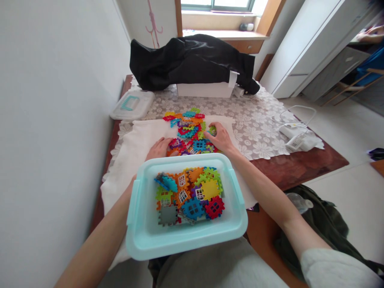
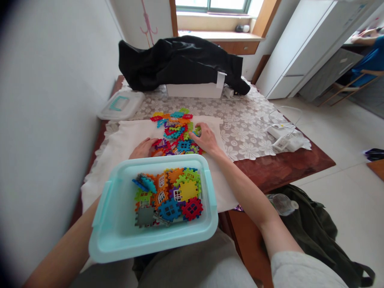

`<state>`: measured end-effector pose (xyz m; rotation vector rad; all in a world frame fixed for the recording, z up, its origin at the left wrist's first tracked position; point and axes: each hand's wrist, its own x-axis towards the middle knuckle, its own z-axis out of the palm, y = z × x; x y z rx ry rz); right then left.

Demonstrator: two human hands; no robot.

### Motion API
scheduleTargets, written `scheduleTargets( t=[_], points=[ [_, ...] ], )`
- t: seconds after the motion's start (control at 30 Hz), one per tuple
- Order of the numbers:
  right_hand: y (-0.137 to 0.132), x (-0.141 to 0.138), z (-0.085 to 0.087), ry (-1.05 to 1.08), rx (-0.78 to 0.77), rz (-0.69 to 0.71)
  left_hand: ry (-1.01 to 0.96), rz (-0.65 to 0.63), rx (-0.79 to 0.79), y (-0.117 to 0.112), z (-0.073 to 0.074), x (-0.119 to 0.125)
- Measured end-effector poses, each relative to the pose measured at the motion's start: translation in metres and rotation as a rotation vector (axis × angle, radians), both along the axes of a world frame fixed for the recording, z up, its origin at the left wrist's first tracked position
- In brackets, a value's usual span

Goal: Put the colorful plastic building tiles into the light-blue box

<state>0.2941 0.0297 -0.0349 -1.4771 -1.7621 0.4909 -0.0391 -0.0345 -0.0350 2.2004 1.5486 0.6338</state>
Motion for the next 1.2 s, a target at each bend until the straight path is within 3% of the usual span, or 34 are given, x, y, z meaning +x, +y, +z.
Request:
scheduleTargets(
  t=[0.3,0.57,0.9,1.2],
  points=[
    [0.001,0.000,0.008,0.094,0.082,-0.049,0.051,0.007,0.077,-0.004,0.014,0.002],
    [0.007,0.008,0.010,0.303,-0.011,-0.124,0.070,0.062,0.076,-0.007,0.020,-0.001],
    [0.002,0.001,0.006,0.102,-0.021,0.017,0.145,0.024,0.081,-0.008,0.019,-0.006],
    [0.001,0.003,0.004,0.060,0.014,-0.042,0.148,0.048,0.042,-0.004,0.020,-0.003]
  ],
)
